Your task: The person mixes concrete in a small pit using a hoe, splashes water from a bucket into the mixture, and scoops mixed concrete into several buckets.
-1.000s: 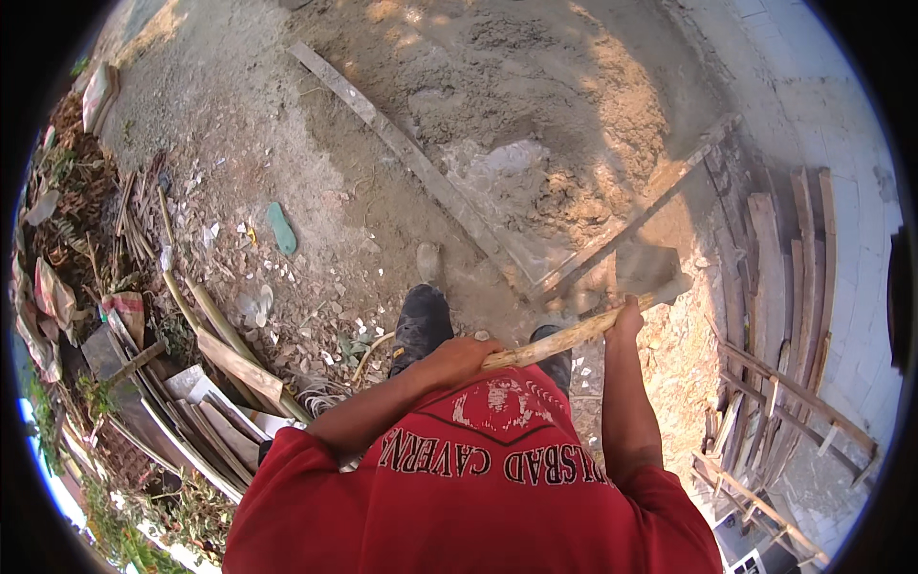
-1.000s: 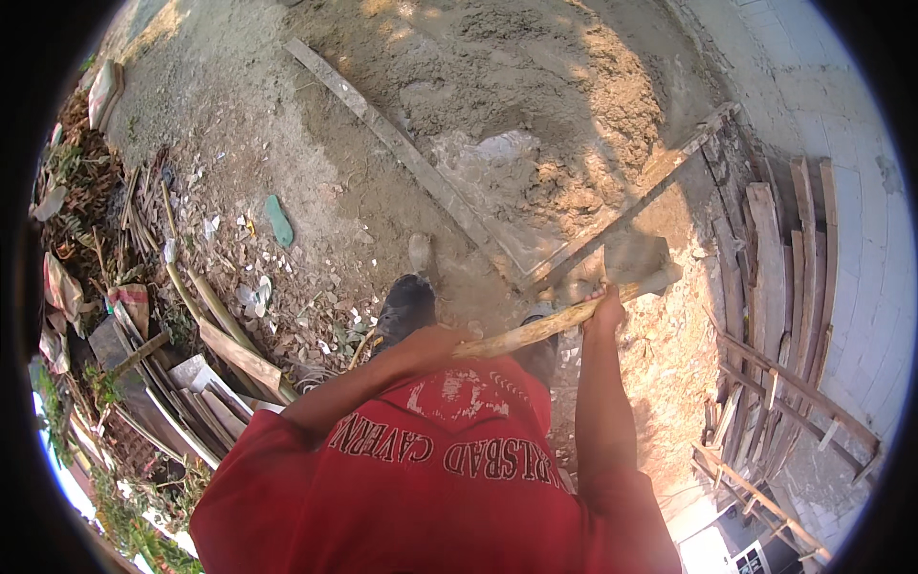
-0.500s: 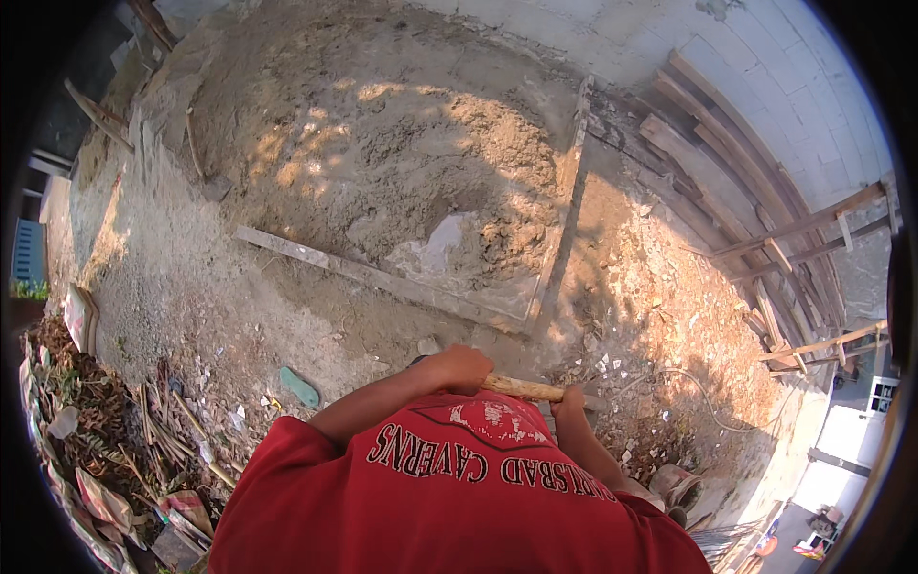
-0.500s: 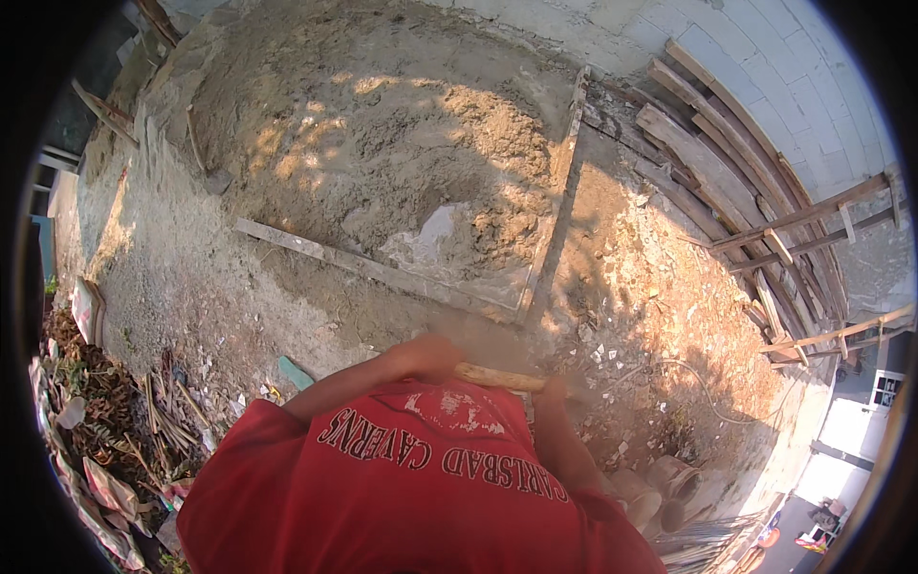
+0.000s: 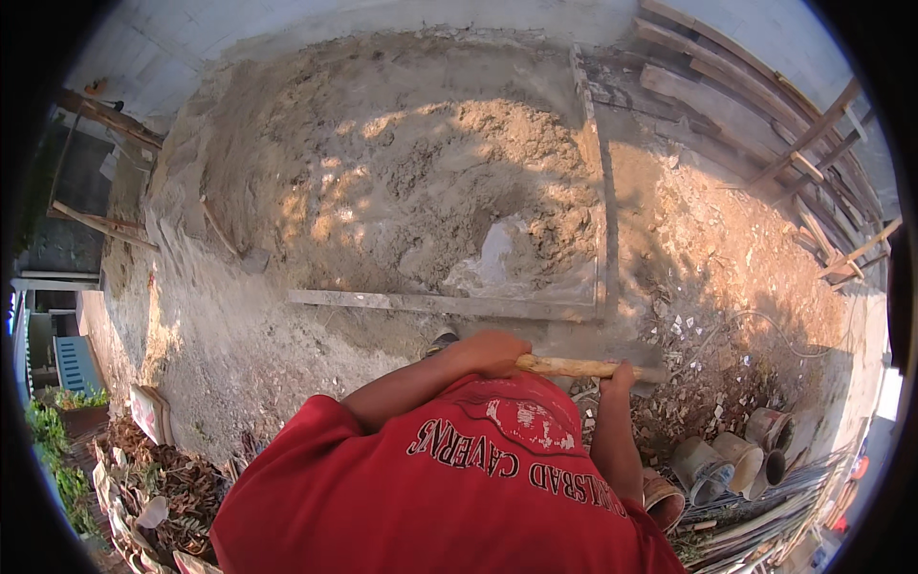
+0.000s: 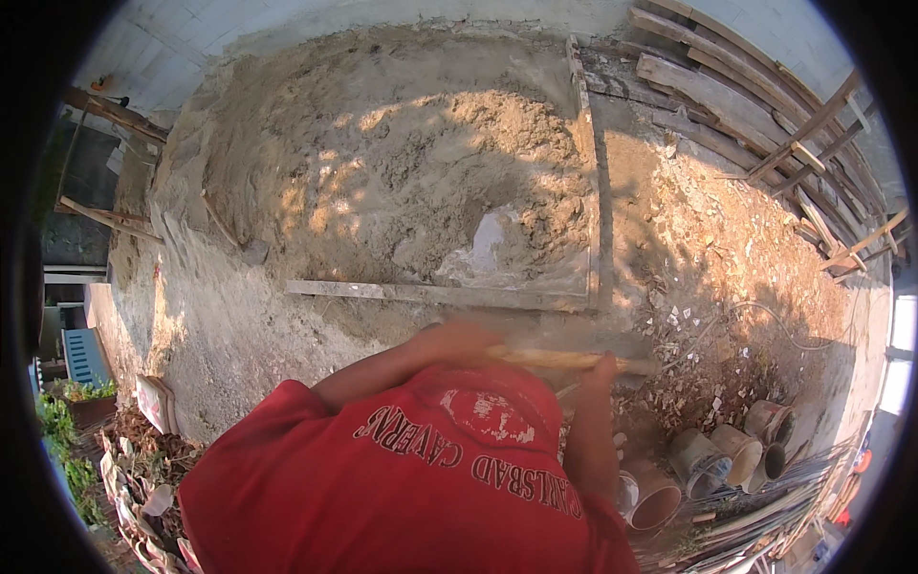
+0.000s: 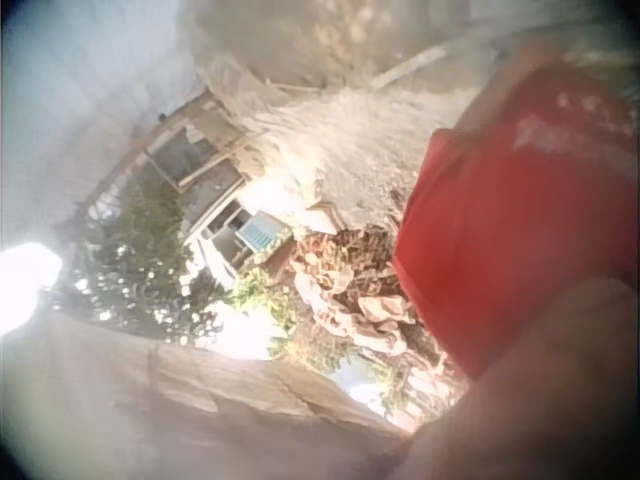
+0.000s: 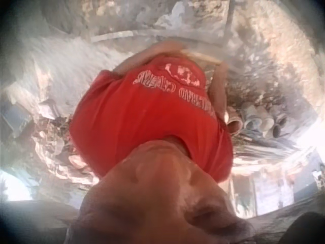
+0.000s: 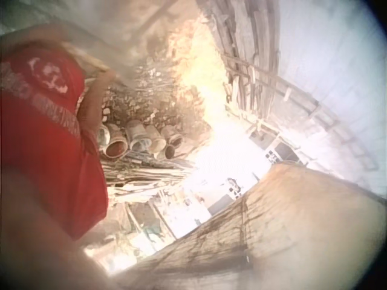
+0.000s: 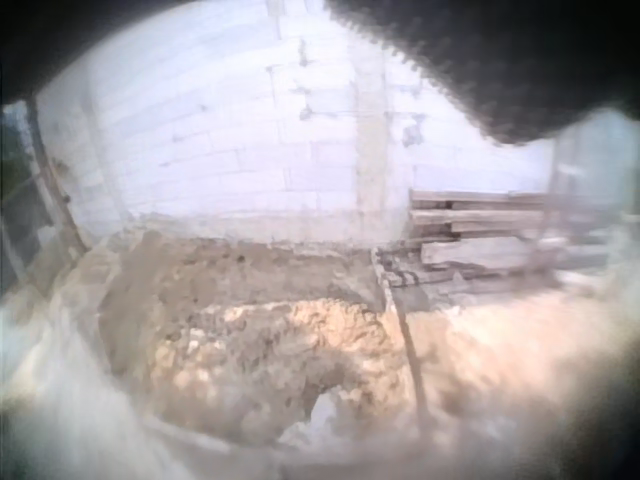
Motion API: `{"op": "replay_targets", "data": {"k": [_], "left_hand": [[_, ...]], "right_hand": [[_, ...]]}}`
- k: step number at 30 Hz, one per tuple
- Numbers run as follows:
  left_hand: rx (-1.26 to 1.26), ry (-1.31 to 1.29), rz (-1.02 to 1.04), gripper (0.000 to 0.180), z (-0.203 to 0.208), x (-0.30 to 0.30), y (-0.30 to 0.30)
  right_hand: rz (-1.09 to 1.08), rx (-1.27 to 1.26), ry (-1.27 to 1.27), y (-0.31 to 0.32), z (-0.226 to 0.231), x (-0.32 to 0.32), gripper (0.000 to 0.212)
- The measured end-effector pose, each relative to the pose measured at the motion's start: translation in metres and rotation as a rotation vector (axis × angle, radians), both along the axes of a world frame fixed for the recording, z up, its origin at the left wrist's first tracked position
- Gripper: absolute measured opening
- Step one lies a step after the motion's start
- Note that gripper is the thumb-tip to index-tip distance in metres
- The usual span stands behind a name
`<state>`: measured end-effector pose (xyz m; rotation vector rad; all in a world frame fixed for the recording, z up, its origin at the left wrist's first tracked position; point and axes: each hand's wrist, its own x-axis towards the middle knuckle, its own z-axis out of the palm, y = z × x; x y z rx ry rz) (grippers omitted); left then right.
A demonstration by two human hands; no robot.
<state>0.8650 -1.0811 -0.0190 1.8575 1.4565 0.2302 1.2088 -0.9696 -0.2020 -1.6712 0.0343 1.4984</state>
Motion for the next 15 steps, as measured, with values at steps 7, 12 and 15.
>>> {"op": "replay_targets", "data": {"k": [7,12,15], "left_hand": [[-0.723,-0.353,0.037,0.053,-0.002,-0.120,-0.097],[-0.848,-0.434,0.604,0.050,0.010,-0.150,-0.179],[-0.741,-0.330,1.072,0.042,-0.039,-0.141,-0.169]], "right_hand": [[0.206,-0.128,-0.047,-0.048,0.012,-0.157,0.012],[0.604,-0.103,0.017,-0.045,0.038,-0.365,0.013],[0.876,0.074,0.042,-0.023,0.006,-0.476,0.025]]}}
